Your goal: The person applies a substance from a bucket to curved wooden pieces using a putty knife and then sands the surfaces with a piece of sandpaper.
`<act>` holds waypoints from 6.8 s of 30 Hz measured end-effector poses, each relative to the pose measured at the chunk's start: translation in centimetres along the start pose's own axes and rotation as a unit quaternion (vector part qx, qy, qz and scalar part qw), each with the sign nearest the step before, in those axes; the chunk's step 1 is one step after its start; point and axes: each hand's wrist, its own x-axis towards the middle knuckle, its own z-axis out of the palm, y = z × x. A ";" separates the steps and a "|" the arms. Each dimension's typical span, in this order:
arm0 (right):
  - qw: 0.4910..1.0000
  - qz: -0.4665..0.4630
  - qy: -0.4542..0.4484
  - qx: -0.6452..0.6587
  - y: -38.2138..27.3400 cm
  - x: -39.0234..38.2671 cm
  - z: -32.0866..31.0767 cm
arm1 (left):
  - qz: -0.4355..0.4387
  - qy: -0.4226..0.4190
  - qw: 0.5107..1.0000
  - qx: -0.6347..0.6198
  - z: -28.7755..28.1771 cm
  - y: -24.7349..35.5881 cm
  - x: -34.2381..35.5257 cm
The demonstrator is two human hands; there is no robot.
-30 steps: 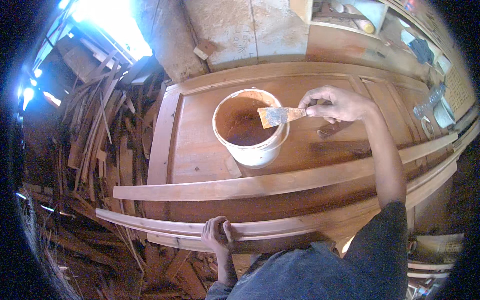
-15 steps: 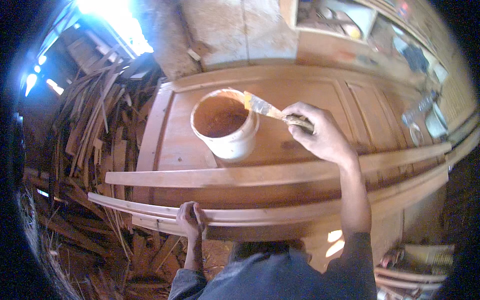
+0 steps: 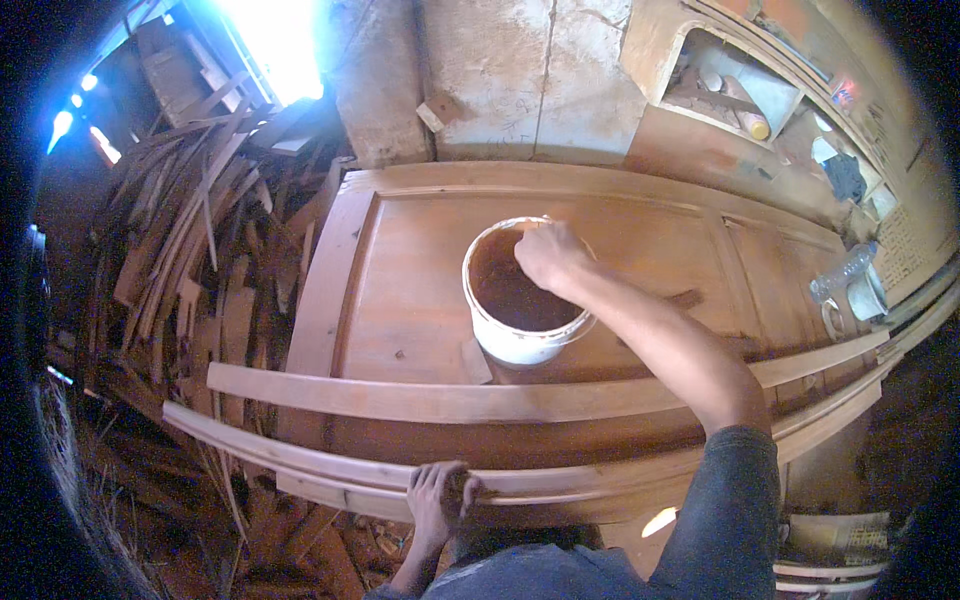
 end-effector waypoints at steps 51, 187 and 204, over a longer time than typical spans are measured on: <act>0.967 -0.063 -0.161 0.185 0.7 -4.0 -3.1 | 0.062 -0.177 0.981 0.046 -4.6 -9.3 0.3; 0.916 0.121 -0.310 0.224 -11.0 -30.6 0.5 | 0.148 -0.173 0.968 0.106 -5.4 -7.3 1.2; 0.782 0.459 0.024 0.420 -21.9 -34.1 5.9 | 0.152 -0.179 0.964 0.121 -5.4 -7.4 1.1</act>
